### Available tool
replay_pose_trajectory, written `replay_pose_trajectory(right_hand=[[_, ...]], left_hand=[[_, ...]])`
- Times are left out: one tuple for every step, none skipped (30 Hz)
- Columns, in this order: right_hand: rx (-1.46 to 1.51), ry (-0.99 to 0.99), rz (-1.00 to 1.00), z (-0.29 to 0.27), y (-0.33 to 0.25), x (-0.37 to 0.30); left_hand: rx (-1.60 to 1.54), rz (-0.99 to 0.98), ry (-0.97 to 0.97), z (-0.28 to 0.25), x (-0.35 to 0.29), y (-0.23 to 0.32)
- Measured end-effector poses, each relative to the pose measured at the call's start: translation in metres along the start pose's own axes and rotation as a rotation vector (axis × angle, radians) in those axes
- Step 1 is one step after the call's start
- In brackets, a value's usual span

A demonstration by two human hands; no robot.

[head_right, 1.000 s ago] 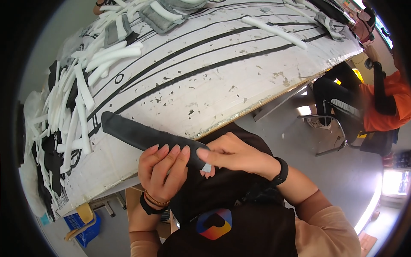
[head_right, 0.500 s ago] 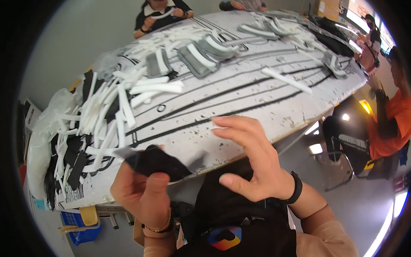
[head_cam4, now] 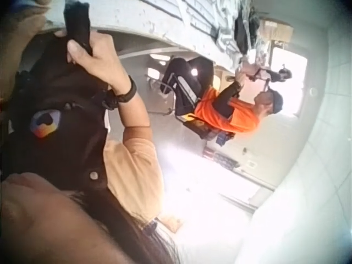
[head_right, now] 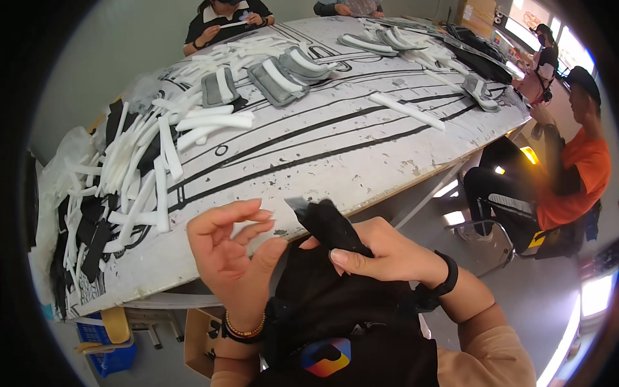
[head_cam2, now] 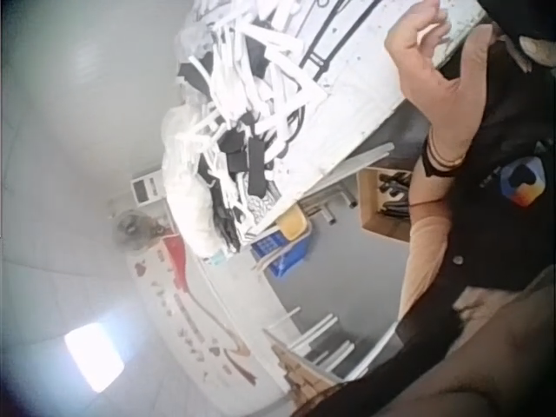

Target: Applying adhesive padding strips and lining to shoe components at a production workstation.

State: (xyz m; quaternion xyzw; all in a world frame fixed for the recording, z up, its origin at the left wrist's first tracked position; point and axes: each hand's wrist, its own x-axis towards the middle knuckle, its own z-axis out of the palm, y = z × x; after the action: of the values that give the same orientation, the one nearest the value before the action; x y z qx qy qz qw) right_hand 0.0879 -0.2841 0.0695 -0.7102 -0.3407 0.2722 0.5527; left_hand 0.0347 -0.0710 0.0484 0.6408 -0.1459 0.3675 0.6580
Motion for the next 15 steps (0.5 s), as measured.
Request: replay_pose_trajectory(right_hand=[[-0.002,0.001,0.01,0.0,0.003,-0.001],[-0.123,0.068,-0.039,0.001,0.008,-0.002],[-0.244,0.132,-0.091,0.003,0.012,-0.003],[-0.247,0.131,-0.086,0.005,0.018,-0.005],[-0.362,0.211,-0.109,0.008,0.024,-0.006],[-0.473,0.286,-0.134,0.011,0.027,-0.007],[-0.472,0.281,-0.131,0.013,0.025,-0.005],[-0.606,0.307,-0.2,0.016,0.022,-0.004],[-0.741,0.333,-0.269,0.018,0.021,-0.003],[-0.74,0.33,-0.265,0.02,0.022,-0.002],[-0.786,0.345,-0.244,0.023,0.023,-0.003],[-0.83,0.361,-0.224,0.026,0.024,-0.004],[-0.845,0.368,-0.226,0.027,0.026,-0.004],[-0.841,0.364,-0.222,0.028,0.029,-0.004],[-0.788,0.35,-0.206,0.03,0.032,-0.005]], left_hand=[[0.003,0.02,-0.005,-0.004,0.001,-0.003],[-0.004,0.014,-0.002,-0.009,0.002,-0.002],[0.136,0.081,-0.121,-0.015,0.004,0.002],[0.275,0.149,-0.24,-0.018,0.005,0.005],[0.272,0.146,-0.237,-0.016,0.003,0.006],[0.237,0.007,-0.26,-0.015,-0.002,0.009],[0.201,-0.133,-0.282,-0.014,-0.006,0.011],[0.201,-0.137,-0.279,-0.013,-0.009,0.011],[0.037,-0.3,-0.268,-0.011,-0.012,0.011],[-0.129,-0.461,-0.254,-0.01,-0.015,0.01],[-0.13,-0.466,-0.251,-0.008,-0.018,0.009],[-0.16,-0.455,-0.257,-0.006,-0.021,0.006],[-0.191,-0.445,-0.262,-0.006,-0.023,0.004],[-0.189,-0.452,-0.26,-0.006,-0.026,0.003],[-0.254,-0.502,-0.259,-0.006,-0.028,0.002]])
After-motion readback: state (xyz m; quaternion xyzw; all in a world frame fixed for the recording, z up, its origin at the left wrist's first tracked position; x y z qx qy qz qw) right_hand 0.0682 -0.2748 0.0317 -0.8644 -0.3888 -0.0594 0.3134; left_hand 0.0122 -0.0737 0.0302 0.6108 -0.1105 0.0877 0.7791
